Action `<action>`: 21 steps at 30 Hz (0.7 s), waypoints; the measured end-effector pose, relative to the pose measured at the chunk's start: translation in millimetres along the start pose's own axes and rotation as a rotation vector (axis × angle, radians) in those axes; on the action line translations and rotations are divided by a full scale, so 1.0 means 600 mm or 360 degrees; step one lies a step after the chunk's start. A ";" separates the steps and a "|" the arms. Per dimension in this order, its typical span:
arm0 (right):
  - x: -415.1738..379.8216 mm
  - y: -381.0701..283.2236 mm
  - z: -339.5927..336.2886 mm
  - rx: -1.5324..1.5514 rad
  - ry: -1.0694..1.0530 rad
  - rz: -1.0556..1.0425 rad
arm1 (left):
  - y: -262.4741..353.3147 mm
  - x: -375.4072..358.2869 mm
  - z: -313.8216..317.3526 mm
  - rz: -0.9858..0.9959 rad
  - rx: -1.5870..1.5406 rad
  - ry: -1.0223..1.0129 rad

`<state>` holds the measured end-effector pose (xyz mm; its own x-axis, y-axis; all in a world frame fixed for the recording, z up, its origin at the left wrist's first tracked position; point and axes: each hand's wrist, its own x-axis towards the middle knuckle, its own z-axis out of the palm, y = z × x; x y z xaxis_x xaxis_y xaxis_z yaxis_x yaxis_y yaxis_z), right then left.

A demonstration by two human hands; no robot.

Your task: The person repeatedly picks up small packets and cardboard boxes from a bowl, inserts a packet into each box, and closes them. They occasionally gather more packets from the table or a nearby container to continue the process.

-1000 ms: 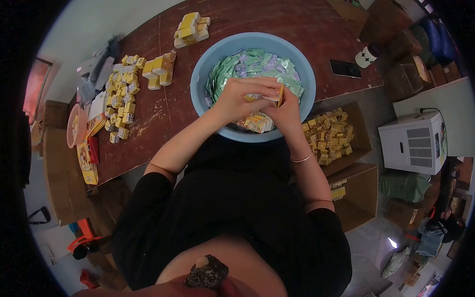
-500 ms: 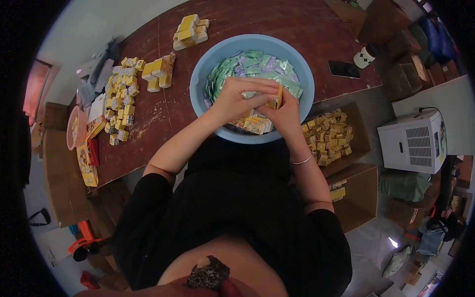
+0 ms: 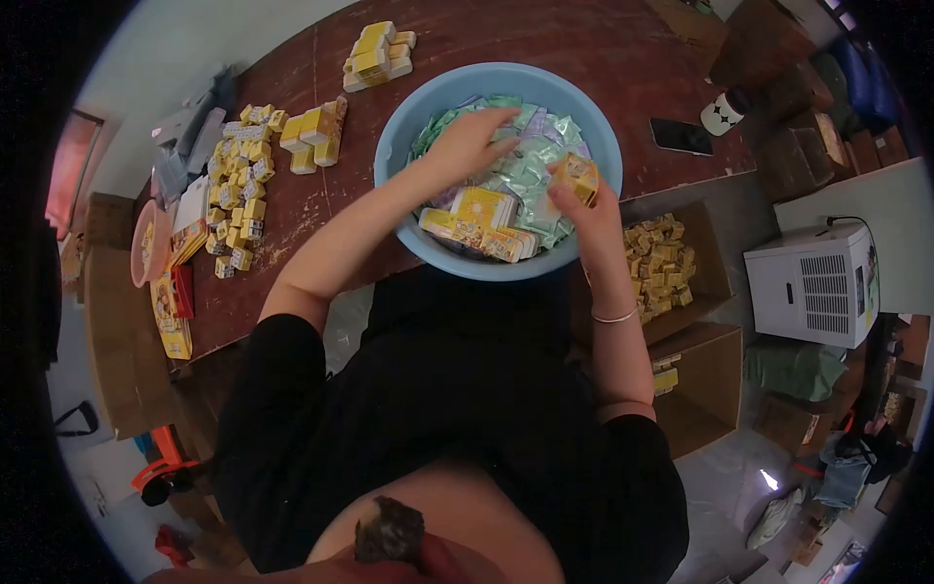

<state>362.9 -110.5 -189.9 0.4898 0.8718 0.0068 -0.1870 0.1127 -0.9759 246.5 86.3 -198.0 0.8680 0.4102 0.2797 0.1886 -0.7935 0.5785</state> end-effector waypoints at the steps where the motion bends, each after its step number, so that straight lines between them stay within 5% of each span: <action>1: 0.004 -0.003 -0.007 0.0048 0.0070 -0.0067 | -0.035 0.020 0.006 0.0063 0.0515 -0.0037; 4: 0.022 0.005 -0.038 0.0424 0.0176 -0.0105 | -0.106 0.057 0.042 -0.0027 0.0813 -0.0474; 8: 0.032 0.021 -0.061 0.0721 0.0152 -0.0051 | -0.094 0.065 0.024 -0.0142 0.0745 -0.0353; 10: 0.030 0.021 -0.040 0.0906 0.0134 0.0025 | -0.089 0.061 0.002 -0.0352 -0.0471 0.0098; 11: 0.030 0.025 -0.035 0.0913 0.0140 0.0033 | -0.076 0.055 -0.004 -0.0359 -0.0470 0.0089; 13: 0.031 0.037 -0.021 0.0966 0.0131 0.0115 | -0.003 0.026 -0.049 -0.0610 -0.1493 -0.0159; 18: 0.022 0.057 0.015 0.0977 -0.0026 0.0151 | 0.102 -0.001 -0.059 -0.0580 -0.1080 -0.0261; 21: 0.016 0.058 0.026 0.1163 -0.0101 0.0215 | 0.090 -0.005 -0.033 -0.0397 -0.0802 0.0071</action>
<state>347.7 -90.4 -220.5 0.3765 0.9239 -0.0686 -0.7712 0.2716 -0.5758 244.9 51.0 -152.3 0.8030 0.5850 0.1134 0.1334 -0.3620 0.9226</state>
